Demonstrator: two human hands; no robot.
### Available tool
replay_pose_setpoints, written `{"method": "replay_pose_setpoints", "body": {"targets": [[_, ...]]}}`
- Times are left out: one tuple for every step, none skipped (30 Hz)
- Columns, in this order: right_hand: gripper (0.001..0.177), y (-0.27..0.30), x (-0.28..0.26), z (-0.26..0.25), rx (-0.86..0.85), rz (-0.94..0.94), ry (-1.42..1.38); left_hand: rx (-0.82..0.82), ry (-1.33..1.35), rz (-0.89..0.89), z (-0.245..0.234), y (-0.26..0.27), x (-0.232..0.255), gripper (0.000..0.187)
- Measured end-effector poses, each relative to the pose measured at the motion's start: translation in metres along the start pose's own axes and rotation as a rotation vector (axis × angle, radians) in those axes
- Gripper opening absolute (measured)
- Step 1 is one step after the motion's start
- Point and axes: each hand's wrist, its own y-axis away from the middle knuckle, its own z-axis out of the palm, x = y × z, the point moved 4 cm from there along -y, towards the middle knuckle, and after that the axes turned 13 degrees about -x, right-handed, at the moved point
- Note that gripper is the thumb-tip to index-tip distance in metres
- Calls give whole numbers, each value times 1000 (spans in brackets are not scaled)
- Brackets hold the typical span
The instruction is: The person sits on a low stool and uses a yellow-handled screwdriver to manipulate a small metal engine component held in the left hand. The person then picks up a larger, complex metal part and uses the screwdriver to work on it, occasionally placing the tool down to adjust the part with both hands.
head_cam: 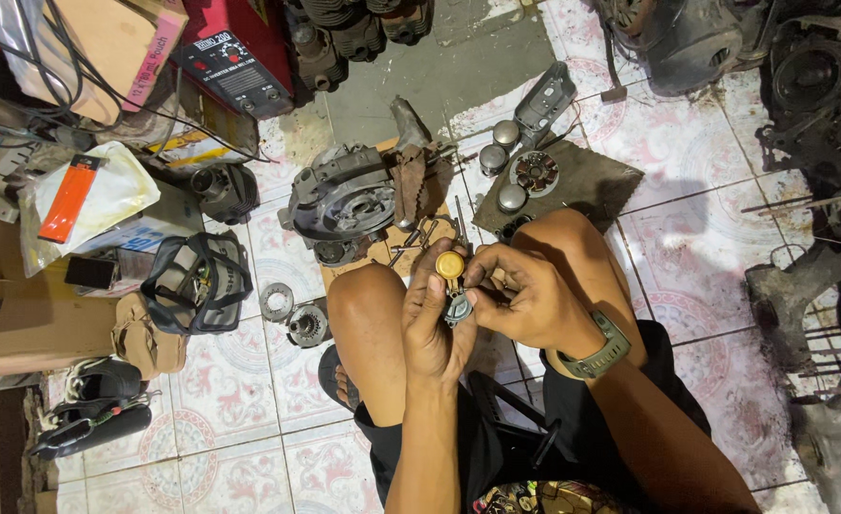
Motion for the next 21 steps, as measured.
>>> {"method": "replay_pose_setpoints", "body": {"targets": [[13,0,-1,0,1,1,-1,1,-1,-2,-1,0,0,40],[11,0,-2,0,0,3,3,-4,-9,3,-1,0,0,39],[9,-1,-4,0,-2,4,7,-8,-18,9,-2,0,0,38],[9,-2,-5,-1,-2,5,7,-7,-18,9,-3,0,0,38],[8,-3,-7,-1,-14,-21,7,-6,-18,8,-4,0,0,39],[7,-4,-9,-2,-25,-48,8,-4,-19,7,-5,0,0,39],[7,-4,-8,-1,-25,-46,7,-2,-19,6,-4,1,0,39],[7,-3,-7,-1,-25,-41,-3,2,-14,3,-3,1,0,40],[8,-3,-6,-1,-25,-39,-11,3,-8,1,-2,1,0,40],[8,-2,-6,-2,-24,-39,-10,2,-8,1,-1,1,0,40],[9,-2,-6,-2,-17,-41,-15,3,-6,-1,0,1,0,40],[9,-2,-6,-2,-10,-43,-20,3,-4,-3,1,1,0,40],[9,-2,-6,-2,-10,-43,-19,2,-4,-4,4,0,1,40],[9,-2,-5,-2,-10,-39,-19,3,-2,-6,7,0,2,40],[9,-1,-5,-1,-11,-35,-20,5,1,-8,9,0,3,40],[9,0,-3,0,-11,-34,-20,6,1,-8,9,1,2,40],[9,1,-1,0,-5,-28,-26,5,6,-10,8,1,2,40],[10,2,1,0,1,-22,-32,4,10,-11,8,1,1,40],[10,3,3,1,1,-20,-33,6,10,-11,8,1,2,40],[10,3,6,1,-2,-14,-34,7,12,-13,9,1,2,40],[11,3,8,2,-5,-10,-34,7,14,-13,10,1,3,40]]}}
